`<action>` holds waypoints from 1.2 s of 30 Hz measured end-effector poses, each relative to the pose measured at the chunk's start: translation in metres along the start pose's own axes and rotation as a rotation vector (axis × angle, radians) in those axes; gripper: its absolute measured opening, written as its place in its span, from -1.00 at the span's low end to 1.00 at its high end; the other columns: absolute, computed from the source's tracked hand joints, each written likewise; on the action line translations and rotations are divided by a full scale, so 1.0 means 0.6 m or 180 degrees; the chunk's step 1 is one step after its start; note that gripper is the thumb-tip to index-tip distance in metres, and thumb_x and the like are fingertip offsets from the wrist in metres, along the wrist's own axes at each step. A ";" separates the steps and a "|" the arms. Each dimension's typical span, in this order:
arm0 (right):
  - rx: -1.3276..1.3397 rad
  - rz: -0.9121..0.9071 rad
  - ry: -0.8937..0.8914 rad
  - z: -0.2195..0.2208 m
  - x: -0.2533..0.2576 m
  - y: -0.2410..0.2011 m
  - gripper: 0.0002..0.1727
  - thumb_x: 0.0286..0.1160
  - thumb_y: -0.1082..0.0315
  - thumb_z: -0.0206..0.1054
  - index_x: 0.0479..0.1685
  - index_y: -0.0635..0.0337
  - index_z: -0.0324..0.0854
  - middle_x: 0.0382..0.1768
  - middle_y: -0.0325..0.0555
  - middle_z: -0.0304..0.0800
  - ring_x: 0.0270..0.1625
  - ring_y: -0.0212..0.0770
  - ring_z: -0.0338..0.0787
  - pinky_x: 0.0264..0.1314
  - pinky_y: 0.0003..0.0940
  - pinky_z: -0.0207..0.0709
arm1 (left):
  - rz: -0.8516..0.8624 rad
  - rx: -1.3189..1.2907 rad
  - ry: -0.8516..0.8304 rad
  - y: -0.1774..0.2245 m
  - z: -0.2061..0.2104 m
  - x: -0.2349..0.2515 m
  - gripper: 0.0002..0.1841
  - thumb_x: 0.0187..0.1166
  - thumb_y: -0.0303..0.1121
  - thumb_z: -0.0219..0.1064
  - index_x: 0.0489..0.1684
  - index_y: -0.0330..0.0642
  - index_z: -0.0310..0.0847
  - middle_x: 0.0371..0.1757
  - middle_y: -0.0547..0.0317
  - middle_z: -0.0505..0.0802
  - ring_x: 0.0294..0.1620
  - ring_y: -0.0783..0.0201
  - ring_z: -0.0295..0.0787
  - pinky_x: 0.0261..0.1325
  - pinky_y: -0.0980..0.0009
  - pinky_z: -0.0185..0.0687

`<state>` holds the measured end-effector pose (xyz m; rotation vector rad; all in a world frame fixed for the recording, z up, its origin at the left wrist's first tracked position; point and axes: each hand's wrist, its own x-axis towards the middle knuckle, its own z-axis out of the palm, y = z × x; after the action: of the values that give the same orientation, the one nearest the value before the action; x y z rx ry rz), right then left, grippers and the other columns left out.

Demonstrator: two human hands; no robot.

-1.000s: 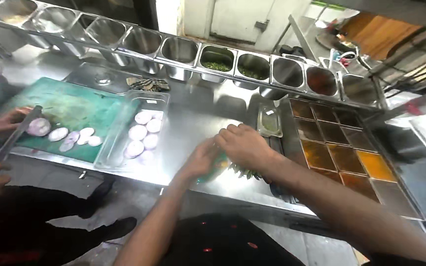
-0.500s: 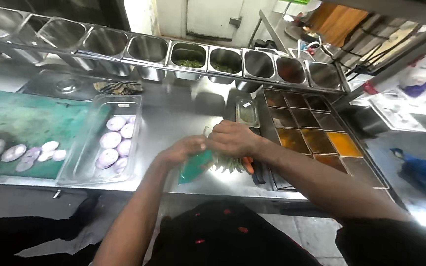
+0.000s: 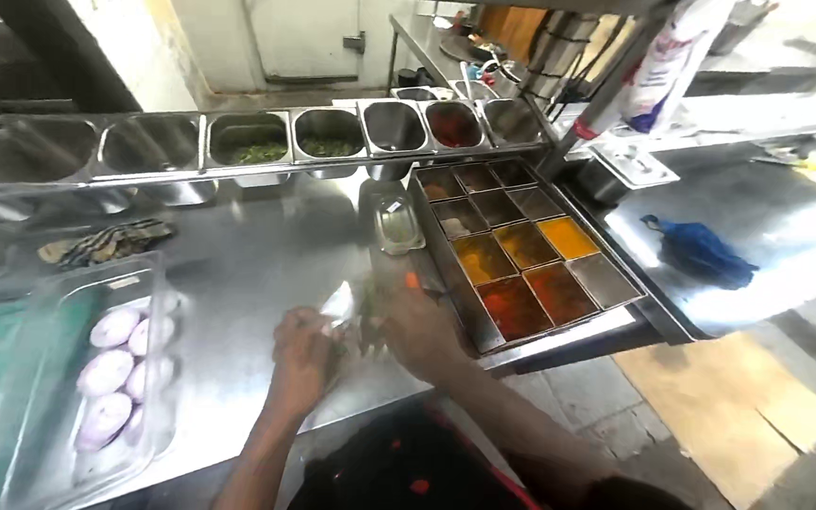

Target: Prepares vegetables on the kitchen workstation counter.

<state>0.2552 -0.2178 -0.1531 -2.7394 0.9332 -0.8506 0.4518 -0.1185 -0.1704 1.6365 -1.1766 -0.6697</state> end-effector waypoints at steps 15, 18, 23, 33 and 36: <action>-0.0102 0.0504 0.0021 -0.008 -0.031 -0.035 -0.61 0.57 0.11 0.32 0.25 0.09 0.72 0.13 0.02 0.82 0.18 0.11 0.83 0.08 0.08 0.78 | -0.0205 0.0083 0.0099 -0.004 -0.058 0.008 -0.74 0.57 -0.27 0.18 -0.17 -0.13 0.82 0.29 -0.03 0.58 0.26 0.07 0.55 0.24 -0.01 0.56; -0.0052 -0.0401 -0.0285 0.007 0.038 -0.089 -0.63 0.66 0.13 0.26 0.34 -0.01 0.68 0.10 -0.09 0.82 0.15 -0.01 0.82 0.09 -0.02 0.77 | -0.0036 0.0463 -0.0116 -0.012 -0.045 0.012 -0.72 0.60 -0.16 0.16 -0.21 0.05 0.85 0.27 0.09 0.56 0.40 -0.03 0.39 0.39 -0.26 0.24; -0.0599 -0.1086 -0.0750 0.011 0.095 -0.117 -0.80 0.35 0.44 0.47 -0.05 0.17 0.76 -0.24 -0.05 0.85 -0.12 -0.01 0.87 -0.09 -0.09 0.76 | -0.0088 0.1055 -0.0050 -0.004 -0.061 0.015 -0.75 0.62 -0.19 0.19 -0.15 0.14 0.86 0.25 0.14 0.55 0.39 -0.01 0.37 0.37 -0.20 0.22; -0.0085 -0.0371 -0.1943 0.006 0.132 -0.104 -0.70 0.65 0.12 0.19 -0.12 0.13 0.73 -0.27 0.00 0.83 -0.09 0.08 0.86 -0.05 0.10 0.70 | 0.0154 0.1759 -0.0535 -0.003 -0.059 0.011 -0.64 0.67 -0.08 0.13 0.20 0.12 0.79 0.55 0.05 0.52 0.68 -0.14 0.21 0.62 -0.37 0.00; 0.0503 0.0578 -0.2437 0.006 0.150 -0.095 -0.57 0.65 0.00 0.16 -0.25 0.18 0.71 -0.30 0.08 0.78 -0.09 0.14 0.81 -0.01 0.24 0.58 | 0.0605 0.2014 -0.0233 -0.019 -0.028 0.001 -0.57 0.62 -0.09 0.12 0.35 0.01 0.70 0.48 -0.06 0.63 0.63 -0.23 0.34 0.62 -0.44 -0.01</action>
<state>0.3457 -0.2258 -0.0973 -2.4480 0.8621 0.1631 0.4704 -0.1120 -0.1747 1.9841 -1.6881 -0.2406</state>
